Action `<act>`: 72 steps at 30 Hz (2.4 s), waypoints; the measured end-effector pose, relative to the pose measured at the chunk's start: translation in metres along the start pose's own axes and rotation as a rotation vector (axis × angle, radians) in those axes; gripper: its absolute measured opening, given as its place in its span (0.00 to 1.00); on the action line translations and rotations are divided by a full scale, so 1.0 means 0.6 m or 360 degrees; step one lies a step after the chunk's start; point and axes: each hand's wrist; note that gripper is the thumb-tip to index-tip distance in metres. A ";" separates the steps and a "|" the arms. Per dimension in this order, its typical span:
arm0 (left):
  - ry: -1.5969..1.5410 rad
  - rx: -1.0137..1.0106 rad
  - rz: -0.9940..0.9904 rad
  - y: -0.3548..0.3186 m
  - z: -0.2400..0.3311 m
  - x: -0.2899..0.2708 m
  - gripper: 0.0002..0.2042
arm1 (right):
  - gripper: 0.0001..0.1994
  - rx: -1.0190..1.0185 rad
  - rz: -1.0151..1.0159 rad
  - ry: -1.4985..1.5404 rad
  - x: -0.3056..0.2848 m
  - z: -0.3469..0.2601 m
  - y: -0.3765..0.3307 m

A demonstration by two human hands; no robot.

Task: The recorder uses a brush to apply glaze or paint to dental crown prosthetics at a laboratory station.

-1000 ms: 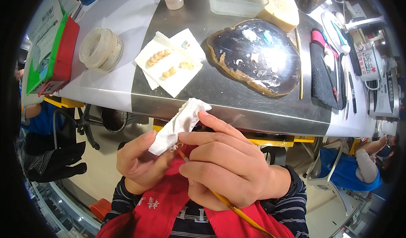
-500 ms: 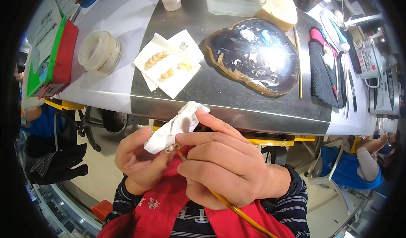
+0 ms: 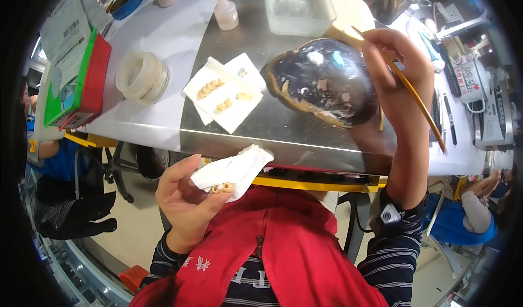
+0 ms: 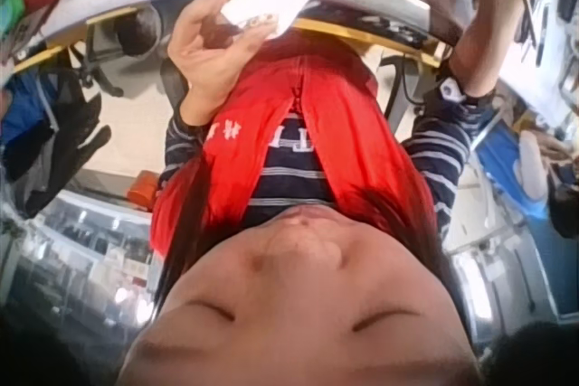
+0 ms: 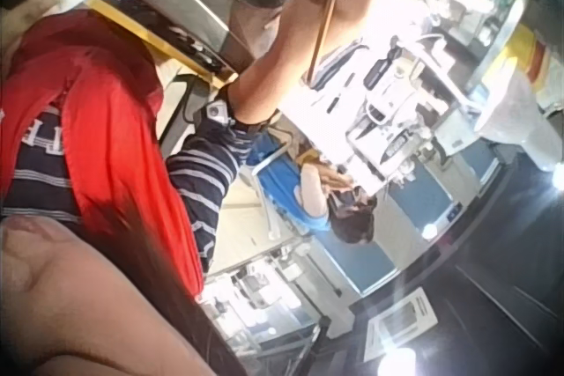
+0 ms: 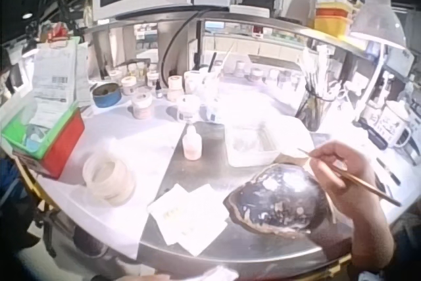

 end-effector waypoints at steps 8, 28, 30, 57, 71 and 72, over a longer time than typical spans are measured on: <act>-0.0125 -0.0230 0.0087 -0.001 -0.004 0.013 0.27 | 0.04 0.0217 -0.0257 0.0620 -0.031 0.003 -0.071; -0.0113 -0.0308 0.0123 -0.004 -0.011 0.011 0.28 | 0.05 0.0231 -0.0256 0.0729 -0.005 0.011 -0.111; -0.0118 -0.0313 0.0100 -0.002 -0.009 0.010 0.28 | 0.05 0.0220 -0.0262 0.0670 -0.005 0.013 -0.110; -0.0067 -0.0084 0.0009 0.006 -0.006 0.014 0.22 | 0.07 -0.0665 -0.0591 0.0691 0.048 -0.121 -0.197; 0.0026 -0.0038 0.0052 0.002 -0.013 0.006 0.24 | 0.07 -0.0358 -0.0132 0.0035 0.015 -0.124 -0.139; 0.0045 -0.0070 0.0063 0.003 -0.011 0.005 0.24 | 0.07 -0.0202 -0.0099 -0.0278 0.012 -0.122 -0.122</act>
Point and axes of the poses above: each hand's wrist, its own y-axis towards the middle knuckle, its own x-axis out of the palm, z = x × y, and after that the axes turned 7 degrees about x, right-handed
